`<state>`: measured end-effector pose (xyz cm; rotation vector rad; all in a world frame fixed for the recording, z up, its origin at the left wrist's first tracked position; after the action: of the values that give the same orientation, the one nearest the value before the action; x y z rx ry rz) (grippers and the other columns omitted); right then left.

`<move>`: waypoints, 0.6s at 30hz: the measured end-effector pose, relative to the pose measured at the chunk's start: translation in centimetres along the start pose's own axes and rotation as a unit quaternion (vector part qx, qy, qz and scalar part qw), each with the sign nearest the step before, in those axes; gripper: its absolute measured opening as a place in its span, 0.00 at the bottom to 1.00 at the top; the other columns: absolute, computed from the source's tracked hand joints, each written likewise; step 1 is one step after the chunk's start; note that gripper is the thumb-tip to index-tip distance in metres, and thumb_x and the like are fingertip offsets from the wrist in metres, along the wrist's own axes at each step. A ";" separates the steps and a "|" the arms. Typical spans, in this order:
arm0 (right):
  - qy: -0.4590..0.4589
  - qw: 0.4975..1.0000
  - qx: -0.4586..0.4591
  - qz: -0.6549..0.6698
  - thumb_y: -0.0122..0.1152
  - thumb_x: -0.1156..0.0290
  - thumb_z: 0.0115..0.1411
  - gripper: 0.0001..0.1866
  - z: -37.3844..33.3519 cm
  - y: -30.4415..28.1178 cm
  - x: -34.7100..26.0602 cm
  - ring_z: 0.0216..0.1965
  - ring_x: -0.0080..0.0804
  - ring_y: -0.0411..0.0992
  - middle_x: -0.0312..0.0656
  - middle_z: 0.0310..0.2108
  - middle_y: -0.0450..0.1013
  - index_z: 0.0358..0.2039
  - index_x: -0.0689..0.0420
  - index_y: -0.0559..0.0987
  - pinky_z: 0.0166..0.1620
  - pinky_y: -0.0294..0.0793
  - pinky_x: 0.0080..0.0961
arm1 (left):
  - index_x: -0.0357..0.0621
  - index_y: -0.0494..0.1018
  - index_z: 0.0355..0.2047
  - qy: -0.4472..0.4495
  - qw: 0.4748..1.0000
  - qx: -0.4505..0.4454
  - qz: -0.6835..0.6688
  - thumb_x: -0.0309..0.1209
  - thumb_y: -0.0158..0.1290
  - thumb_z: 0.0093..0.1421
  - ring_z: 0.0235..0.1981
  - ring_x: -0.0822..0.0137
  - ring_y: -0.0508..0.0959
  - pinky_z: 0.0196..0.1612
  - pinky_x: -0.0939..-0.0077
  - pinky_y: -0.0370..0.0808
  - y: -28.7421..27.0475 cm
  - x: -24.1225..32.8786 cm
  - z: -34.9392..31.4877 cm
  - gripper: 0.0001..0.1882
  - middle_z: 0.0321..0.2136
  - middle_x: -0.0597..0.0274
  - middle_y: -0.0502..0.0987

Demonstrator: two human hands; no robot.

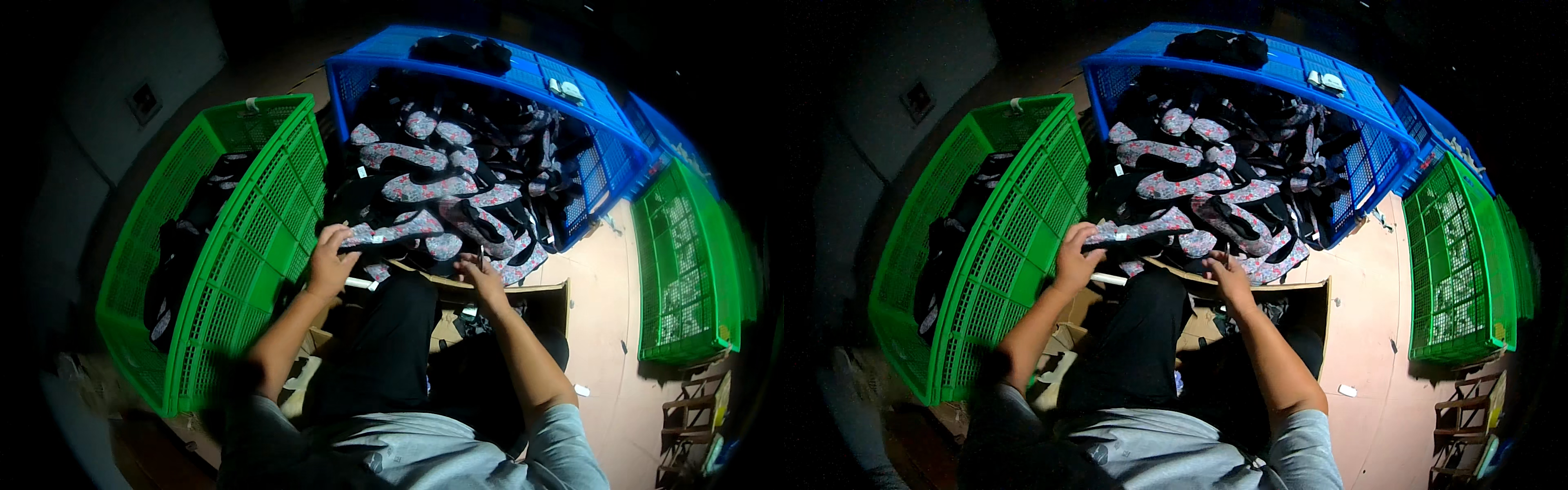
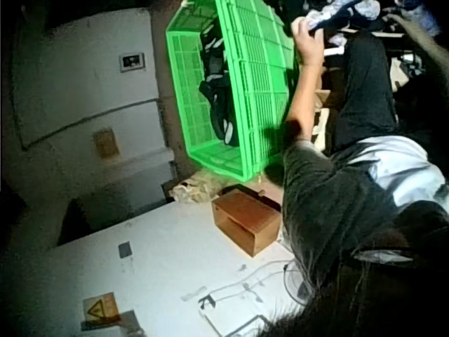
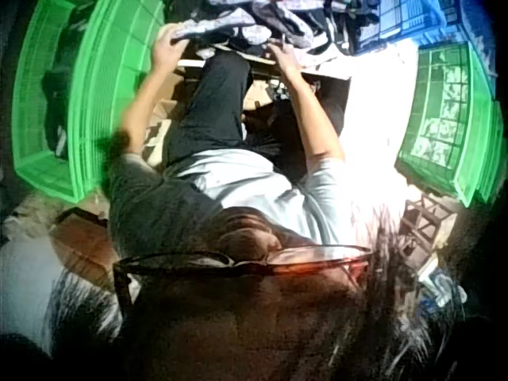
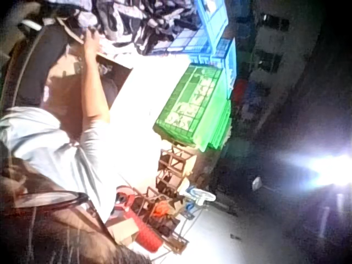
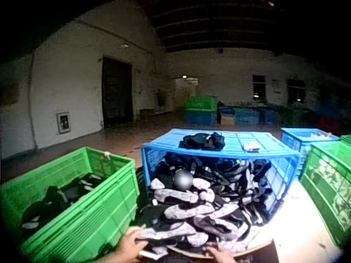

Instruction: The person sits on the floor and sews the sole of a slipper using a needle and thread. They pick up a slipper from a blue crate, stitch the sole, and place the finished item into a green crate. The person also briefly handles a white insole with handwritten text.

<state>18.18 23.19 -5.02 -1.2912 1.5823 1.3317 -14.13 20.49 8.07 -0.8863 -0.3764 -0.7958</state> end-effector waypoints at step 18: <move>-0.010 0.993 0.116 0.035 0.52 0.71 0.62 0.11 -3.9 -1.7 -5.6 0.27 0.15 0.68 0.34 0.34 0.76 0.46 0.54 0.73 0.22 0.58 0.10 | 0.51 0.71 0.53 0.100 0.976 -0.118 0.151 0.15 0.49 0.45 0.67 0.51 0.54 0.65 0.55 0.54 12.6 3.4 10.2 0.32 0.63 0.58 0.61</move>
<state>21.65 20.91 0.66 -1.0865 1.7249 1.1580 -2.22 31.93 9.32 -1.0454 0.0347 -0.6466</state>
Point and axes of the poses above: each hand's wrist, its own z-axis towards the middle knuckle, its own y-axis out of the palm, x = y × z, the point moved 8 cm from there along z, towards the middle knuckle
